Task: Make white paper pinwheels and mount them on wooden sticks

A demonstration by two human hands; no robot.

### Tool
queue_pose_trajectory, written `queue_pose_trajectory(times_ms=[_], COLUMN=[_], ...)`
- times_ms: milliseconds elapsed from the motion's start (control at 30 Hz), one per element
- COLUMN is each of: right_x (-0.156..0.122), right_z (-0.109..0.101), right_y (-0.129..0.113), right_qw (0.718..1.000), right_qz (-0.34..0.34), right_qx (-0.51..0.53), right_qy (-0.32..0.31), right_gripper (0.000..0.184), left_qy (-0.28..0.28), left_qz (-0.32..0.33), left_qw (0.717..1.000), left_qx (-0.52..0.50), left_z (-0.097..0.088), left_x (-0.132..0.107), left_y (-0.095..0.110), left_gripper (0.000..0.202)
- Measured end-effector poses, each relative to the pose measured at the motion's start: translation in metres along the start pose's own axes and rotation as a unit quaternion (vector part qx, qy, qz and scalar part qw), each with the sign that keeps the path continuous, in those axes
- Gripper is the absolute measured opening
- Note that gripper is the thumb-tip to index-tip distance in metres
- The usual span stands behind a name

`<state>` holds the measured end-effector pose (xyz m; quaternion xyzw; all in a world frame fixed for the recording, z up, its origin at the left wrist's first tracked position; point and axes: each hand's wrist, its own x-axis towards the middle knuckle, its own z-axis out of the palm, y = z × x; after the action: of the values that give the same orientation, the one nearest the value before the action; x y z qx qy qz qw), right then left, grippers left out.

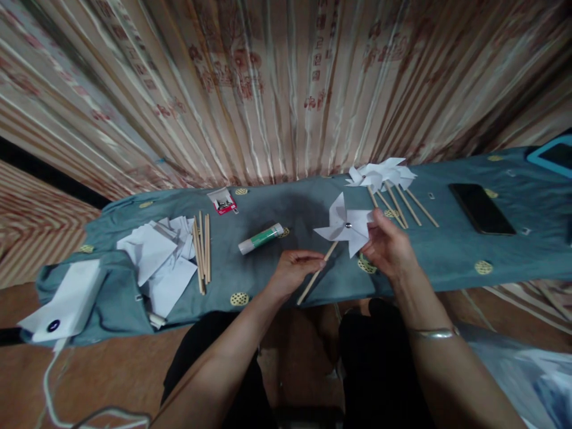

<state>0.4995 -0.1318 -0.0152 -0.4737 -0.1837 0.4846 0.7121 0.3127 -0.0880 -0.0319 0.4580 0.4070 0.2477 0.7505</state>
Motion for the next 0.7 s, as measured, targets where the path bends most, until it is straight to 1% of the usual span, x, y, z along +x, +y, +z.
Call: queue_pose_trajectory(times_ms=[167, 367, 467, 567, 633, 700], right_x=[-0.0005, -0.0006, 0.0002, 0.0008, 0.0010, 0.0015], right_z=[-0.0034, -0.0001, -0.0007, -0.0013, -0.0009, -0.0003], right_y=[0.0019, 0.0034, 0.0032, 0.0037, 0.0042, 0.0047], right_qw=[0.999, 0.999, 0.999, 1.000, 1.000, 1.000], right_qz=[0.006, 0.001, -0.004, -0.014, -0.010, -0.009], right_qx=[-0.029, -0.034, -0.024, -0.016, -0.011, -0.004], right_qy=[0.026, 0.013, 0.020, 0.012, 0.011, 0.023], right_gripper=[0.039, 0.039, 0.037, 0.032, 0.033, 0.034], left_qy=[-0.015, -0.011, -0.001, 0.018, 0.027, 0.029], left_qz=[0.001, -0.014, -0.015, -0.006, 0.002, 0.012], left_qw=[1.000, 1.000, 1.000, 1.000, 0.999, 0.999], left_qx=[0.006, 0.001, -0.002, -0.019, -0.034, -0.043], left_z=[-0.0005, -0.0003, 0.0002, 0.0002, -0.0001, -0.0006], left_x=[-0.0002, -0.0017, -0.0021, -0.0015, -0.0006, 0.0005], left_y=[-0.0016, 0.0024, 0.0053, 0.0067, 0.0070, 0.0068], left_gripper=[0.021, 0.017, 0.017, 0.017, 0.017, 0.019])
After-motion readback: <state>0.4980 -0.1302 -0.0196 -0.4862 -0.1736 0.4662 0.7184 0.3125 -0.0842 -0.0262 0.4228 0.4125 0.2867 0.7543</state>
